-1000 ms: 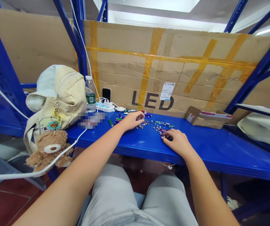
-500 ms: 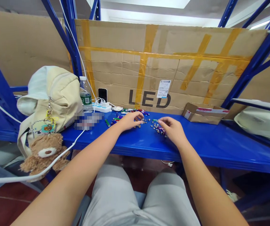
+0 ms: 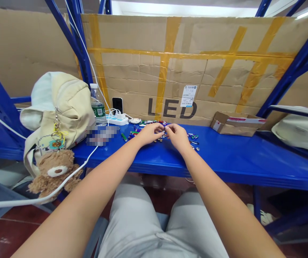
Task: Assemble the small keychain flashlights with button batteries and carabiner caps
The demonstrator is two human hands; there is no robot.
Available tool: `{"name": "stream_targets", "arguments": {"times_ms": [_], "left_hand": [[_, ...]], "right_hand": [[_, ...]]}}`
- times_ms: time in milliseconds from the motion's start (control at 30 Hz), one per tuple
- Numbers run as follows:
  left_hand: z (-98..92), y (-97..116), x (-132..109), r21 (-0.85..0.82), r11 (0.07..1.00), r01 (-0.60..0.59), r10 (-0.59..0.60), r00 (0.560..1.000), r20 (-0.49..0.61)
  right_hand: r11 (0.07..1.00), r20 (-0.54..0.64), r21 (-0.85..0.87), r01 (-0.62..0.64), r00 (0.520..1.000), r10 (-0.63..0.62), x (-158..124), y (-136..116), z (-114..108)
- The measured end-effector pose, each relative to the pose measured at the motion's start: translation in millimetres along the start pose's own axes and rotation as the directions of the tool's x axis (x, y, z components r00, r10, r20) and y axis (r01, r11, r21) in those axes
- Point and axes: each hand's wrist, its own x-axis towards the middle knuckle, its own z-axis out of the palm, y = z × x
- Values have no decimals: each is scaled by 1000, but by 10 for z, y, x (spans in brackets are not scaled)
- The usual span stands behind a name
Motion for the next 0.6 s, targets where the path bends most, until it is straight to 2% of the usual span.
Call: {"name": "stream_targets", "arguments": {"times_ms": [133, 367, 600], "left_hand": [[-2, -28, 5, -42, 999, 2, -3, 1000, -21], [-9, -54, 20, -141, 990, 25, -29, 999, -28], [-23, -10, 14, -129, 991, 43, -48, 998, -32]], "right_hand": [[1000, 0, -7, -5, 1000, 5, -5, 4, -20], [958, 40, 210, -194, 981, 189, -2, -57, -49], [956, 60, 217, -196, 980, 187, -6, -42, -54]]}}
